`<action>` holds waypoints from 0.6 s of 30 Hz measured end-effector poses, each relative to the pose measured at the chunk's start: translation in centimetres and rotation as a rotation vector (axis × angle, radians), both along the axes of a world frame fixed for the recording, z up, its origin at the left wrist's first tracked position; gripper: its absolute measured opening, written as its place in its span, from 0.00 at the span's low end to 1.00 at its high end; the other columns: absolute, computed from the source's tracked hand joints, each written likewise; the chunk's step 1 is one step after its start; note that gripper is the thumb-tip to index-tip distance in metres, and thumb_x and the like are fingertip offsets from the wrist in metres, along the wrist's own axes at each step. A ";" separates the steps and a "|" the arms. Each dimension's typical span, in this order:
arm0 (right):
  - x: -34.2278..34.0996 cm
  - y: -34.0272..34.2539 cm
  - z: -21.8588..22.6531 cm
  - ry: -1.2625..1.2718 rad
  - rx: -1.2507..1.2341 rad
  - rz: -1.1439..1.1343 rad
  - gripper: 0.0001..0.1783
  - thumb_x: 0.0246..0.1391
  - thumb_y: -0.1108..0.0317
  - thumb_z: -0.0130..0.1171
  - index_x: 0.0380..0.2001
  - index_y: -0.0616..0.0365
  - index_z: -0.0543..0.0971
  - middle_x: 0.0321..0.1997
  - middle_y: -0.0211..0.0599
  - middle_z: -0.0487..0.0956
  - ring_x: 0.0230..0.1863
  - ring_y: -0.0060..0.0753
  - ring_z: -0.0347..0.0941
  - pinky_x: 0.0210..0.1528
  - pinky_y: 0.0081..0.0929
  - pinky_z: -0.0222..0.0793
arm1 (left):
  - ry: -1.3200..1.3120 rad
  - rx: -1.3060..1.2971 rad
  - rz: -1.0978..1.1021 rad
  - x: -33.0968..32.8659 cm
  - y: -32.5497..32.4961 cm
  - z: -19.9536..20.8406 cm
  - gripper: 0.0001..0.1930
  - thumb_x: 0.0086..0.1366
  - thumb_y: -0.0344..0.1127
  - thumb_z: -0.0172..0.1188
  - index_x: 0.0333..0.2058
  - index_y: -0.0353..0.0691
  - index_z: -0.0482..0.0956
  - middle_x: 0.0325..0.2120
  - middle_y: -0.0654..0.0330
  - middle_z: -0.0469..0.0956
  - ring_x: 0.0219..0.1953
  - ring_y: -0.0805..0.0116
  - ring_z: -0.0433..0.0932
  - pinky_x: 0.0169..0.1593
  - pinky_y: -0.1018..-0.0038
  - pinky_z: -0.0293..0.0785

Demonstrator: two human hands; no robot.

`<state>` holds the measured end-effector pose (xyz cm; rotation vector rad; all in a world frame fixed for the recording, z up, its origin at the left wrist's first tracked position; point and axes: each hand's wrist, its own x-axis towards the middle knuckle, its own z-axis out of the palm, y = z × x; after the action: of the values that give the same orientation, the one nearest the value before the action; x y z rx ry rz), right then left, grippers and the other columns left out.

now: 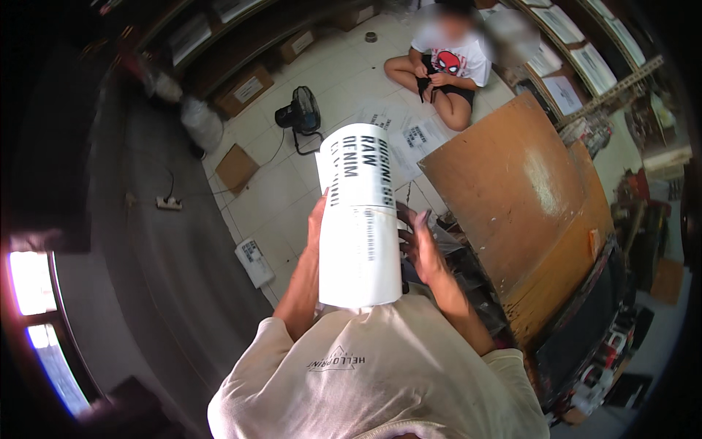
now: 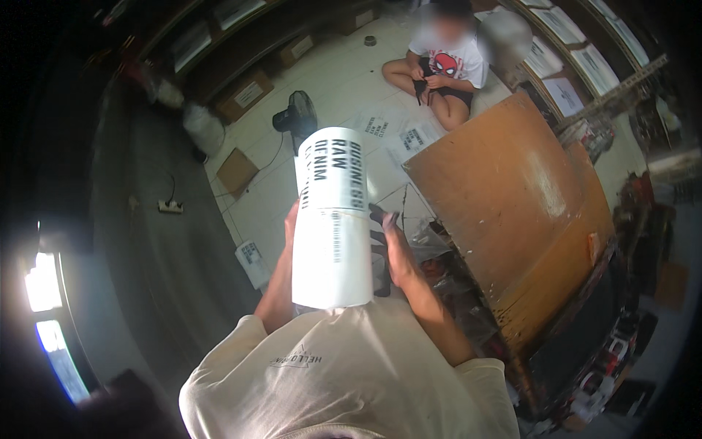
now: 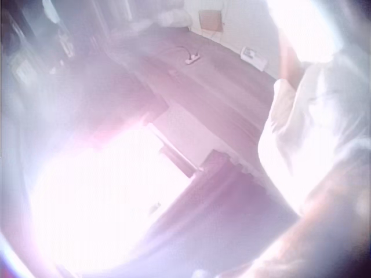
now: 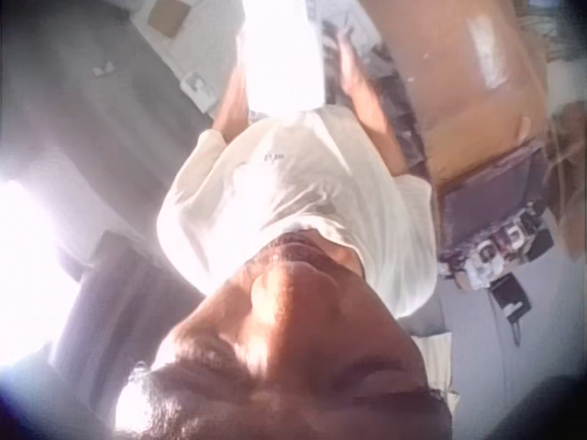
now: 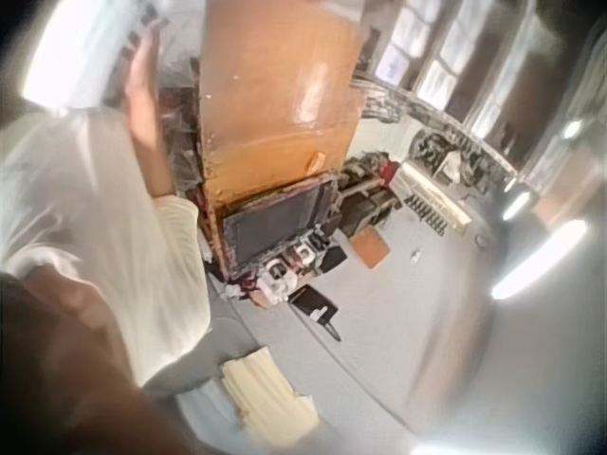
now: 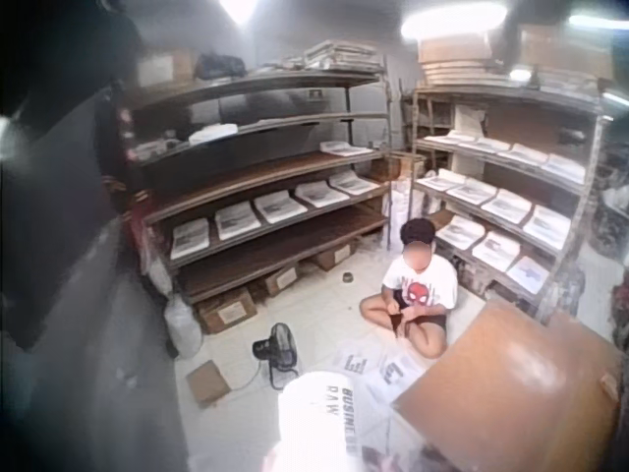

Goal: The person repeatedly picks up stacks of white printed papers from a shelf and places them onto a wooden table. They align and adjust the stacks multiple times. Another person sits on the floor nearby, also handling similar papers.

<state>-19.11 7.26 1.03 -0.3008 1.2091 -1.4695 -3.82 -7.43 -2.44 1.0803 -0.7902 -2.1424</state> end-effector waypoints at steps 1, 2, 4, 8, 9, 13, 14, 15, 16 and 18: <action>-1.1 -0.4 -1.1 -0.286 -0.004 -0.080 0.48 0.59 0.31 0.51 0.69 0.57 0.59 0.55 0.38 0.75 0.54 0.32 0.72 0.55 0.34 0.70 | -0.157 -0.002 -0.072 -0.7 0.4 0.5 0.30 0.70 0.53 0.51 0.57 0.30 0.69 0.47 0.45 0.78 0.48 0.54 0.80 0.50 0.62 0.79; -2.2 -0.8 -2.0 -0.360 -0.163 0.111 0.55 0.51 0.25 0.53 0.67 0.59 0.61 0.59 0.41 0.72 0.58 0.33 0.69 0.58 0.34 0.69 | -0.304 -0.001 -0.149 -1.4 0.5 1.0 0.34 0.68 0.56 0.54 0.57 0.27 0.68 0.47 0.44 0.77 0.46 0.54 0.80 0.49 0.63 0.79; -2.9 0.6 -6.3 -0.312 -0.057 0.247 0.57 0.48 0.24 0.57 0.65 0.62 0.63 0.57 0.42 0.73 0.59 0.37 0.69 0.59 0.37 0.68 | -0.553 -0.089 -0.189 -2.5 2.7 3.6 0.43 0.62 0.60 0.60 0.57 0.22 0.66 0.48 0.40 0.75 0.46 0.53 0.79 0.48 0.63 0.79; -3.9 4.4 -9.7 -0.278 0.021 0.317 0.55 0.46 0.27 0.62 0.63 0.62 0.65 0.58 0.43 0.74 0.57 0.40 0.71 0.58 0.37 0.69 | -0.250 -0.038 -0.228 -0.9 6.4 2.5 0.44 0.60 0.57 0.63 0.60 0.23 0.63 0.51 0.42 0.75 0.51 0.55 0.77 0.56 0.59 0.74; -4.4 5.1 -10.1 -0.293 0.040 0.337 0.54 0.47 0.28 0.62 0.63 0.62 0.66 0.57 0.43 0.74 0.57 0.40 0.71 0.57 0.36 0.70 | -0.078 0.012 -0.233 0.5 6.6 2.0 0.41 0.60 0.54 0.63 0.60 0.24 0.64 0.52 0.43 0.74 0.52 0.56 0.77 0.57 0.59 0.73; -4.3 7.6 -12.4 -0.401 0.138 0.366 0.49 0.49 0.32 0.63 0.60 0.62 0.69 0.53 0.42 0.77 0.54 0.38 0.73 0.56 0.34 0.70 | 0.103 0.078 -0.185 5.8 9.8 0.6 0.28 0.63 0.38 0.64 0.57 0.30 0.69 0.54 0.47 0.73 0.52 0.63 0.76 0.60 0.64 0.70; -3.8 8.1 -13.0 -0.432 0.169 0.356 0.47 0.50 0.33 0.63 0.60 0.62 0.70 0.52 0.42 0.78 0.53 0.38 0.74 0.56 0.33 0.70 | -0.103 -0.018 -0.174 6.3 12.0 0.8 0.26 0.64 0.37 0.63 0.57 0.31 0.69 0.54 0.48 0.74 0.52 0.64 0.75 0.60 0.65 0.70; -3.1 8.7 -13.8 -0.411 0.151 0.320 0.46 0.51 0.33 0.62 0.59 0.62 0.71 0.51 0.42 0.78 0.53 0.37 0.74 0.55 0.33 0.70 | -0.308 -0.117 -0.162 6.4 13.8 1.0 0.24 0.65 0.36 0.62 0.57 0.32 0.69 0.54 0.48 0.74 0.53 0.65 0.75 0.59 0.67 0.70; -2.1 9.4 -14.5 -0.390 0.133 0.280 0.45 0.52 0.33 0.62 0.58 0.62 0.72 0.50 0.41 0.79 0.52 0.37 0.75 0.54 0.32 0.70 | -0.320 -0.186 -0.095 6.2 15.0 0.9 0.19 0.67 0.33 0.62 0.52 0.34 0.69 0.46 0.51 0.79 0.48 0.68 0.77 0.54 0.70 0.72; -0.4 9.8 -14.9 -0.375 0.122 0.249 0.42 0.54 0.35 0.60 0.56 0.62 0.73 0.49 0.41 0.79 0.50 0.36 0.75 0.53 0.31 0.70 | -0.401 -0.152 -0.101 7.1 15.3 0.8 0.18 0.68 0.34 0.60 0.51 0.33 0.67 0.42 0.49 0.81 0.44 0.69 0.78 0.49 0.71 0.73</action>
<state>-19.51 17.02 -13.85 -0.0822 0.9166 -1.1675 3.29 7.90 -1.66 1.4358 -1.1919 -1.9307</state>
